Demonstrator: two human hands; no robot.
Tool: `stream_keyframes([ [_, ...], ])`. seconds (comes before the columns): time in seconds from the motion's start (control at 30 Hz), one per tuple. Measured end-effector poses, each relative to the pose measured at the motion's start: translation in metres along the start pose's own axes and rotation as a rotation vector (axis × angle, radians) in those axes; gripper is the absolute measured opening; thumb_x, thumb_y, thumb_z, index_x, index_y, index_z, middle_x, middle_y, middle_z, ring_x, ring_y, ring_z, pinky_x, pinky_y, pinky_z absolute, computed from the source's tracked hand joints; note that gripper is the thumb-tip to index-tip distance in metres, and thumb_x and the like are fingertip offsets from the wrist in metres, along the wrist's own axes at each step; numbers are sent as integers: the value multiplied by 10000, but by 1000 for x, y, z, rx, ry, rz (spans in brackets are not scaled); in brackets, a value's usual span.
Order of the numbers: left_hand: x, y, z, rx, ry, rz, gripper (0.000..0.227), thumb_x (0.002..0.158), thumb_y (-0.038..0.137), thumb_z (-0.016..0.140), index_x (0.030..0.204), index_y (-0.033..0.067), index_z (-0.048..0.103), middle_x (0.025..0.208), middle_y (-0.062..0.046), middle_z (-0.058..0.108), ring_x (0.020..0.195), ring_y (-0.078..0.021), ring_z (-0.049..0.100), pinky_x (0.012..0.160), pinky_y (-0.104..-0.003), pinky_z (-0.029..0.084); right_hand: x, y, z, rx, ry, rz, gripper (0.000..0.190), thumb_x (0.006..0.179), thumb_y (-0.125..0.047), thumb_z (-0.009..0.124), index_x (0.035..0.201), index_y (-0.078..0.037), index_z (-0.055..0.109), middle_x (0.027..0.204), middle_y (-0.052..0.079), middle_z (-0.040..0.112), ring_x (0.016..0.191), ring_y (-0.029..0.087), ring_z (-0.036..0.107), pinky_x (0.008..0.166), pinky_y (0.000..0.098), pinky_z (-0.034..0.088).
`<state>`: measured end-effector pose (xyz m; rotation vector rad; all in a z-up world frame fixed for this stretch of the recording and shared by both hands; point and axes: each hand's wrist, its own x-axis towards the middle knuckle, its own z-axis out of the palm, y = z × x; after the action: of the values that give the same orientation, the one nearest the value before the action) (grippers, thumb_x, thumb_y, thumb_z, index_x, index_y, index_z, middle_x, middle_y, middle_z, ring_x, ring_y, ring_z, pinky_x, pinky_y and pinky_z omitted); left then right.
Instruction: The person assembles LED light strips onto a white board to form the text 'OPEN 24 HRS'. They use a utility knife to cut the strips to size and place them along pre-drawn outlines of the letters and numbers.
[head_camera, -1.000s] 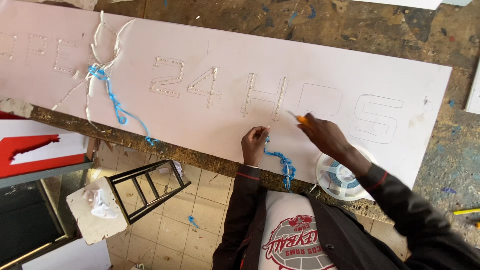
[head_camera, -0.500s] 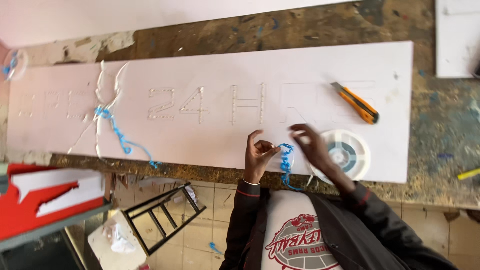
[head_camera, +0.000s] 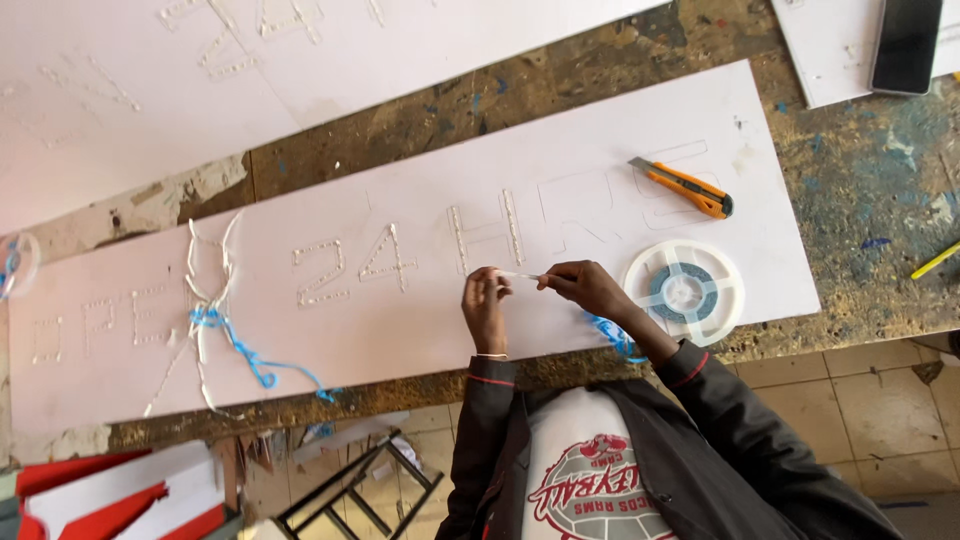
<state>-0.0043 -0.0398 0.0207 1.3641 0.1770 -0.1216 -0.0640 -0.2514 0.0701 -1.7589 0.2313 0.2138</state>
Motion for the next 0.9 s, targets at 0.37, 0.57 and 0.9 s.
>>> stream_keyframes([
  [0.37,80,16,-54,-21,-60,124,415,1020,42,843,1395,21,668,1020,-134,815,626,-91,619,622,-240,524,2,50,-30,-793,244,352,530,977,-629,813,1340,-243,837,1293,134,809,1286,457,716,1057,609,582],
  [0.57,88,22,-41,124,-283,13,168,1020,106,877,1156,27,818,864,-105,795,659,-115,692,610,-233,574,48,-27,49,-420,266,-173,622,1053,-382,796,1561,-49,662,1500,285,705,1486,514,591,1222,646,477],
  [0.9,149,-17,-52,633,63,96,125,945,276,897,1053,223,861,1057,5,827,948,-219,775,948,-392,589,141,-20,25,-214,9,100,263,1088,-384,783,1171,-155,880,905,186,844,781,386,806,782,505,618],
])
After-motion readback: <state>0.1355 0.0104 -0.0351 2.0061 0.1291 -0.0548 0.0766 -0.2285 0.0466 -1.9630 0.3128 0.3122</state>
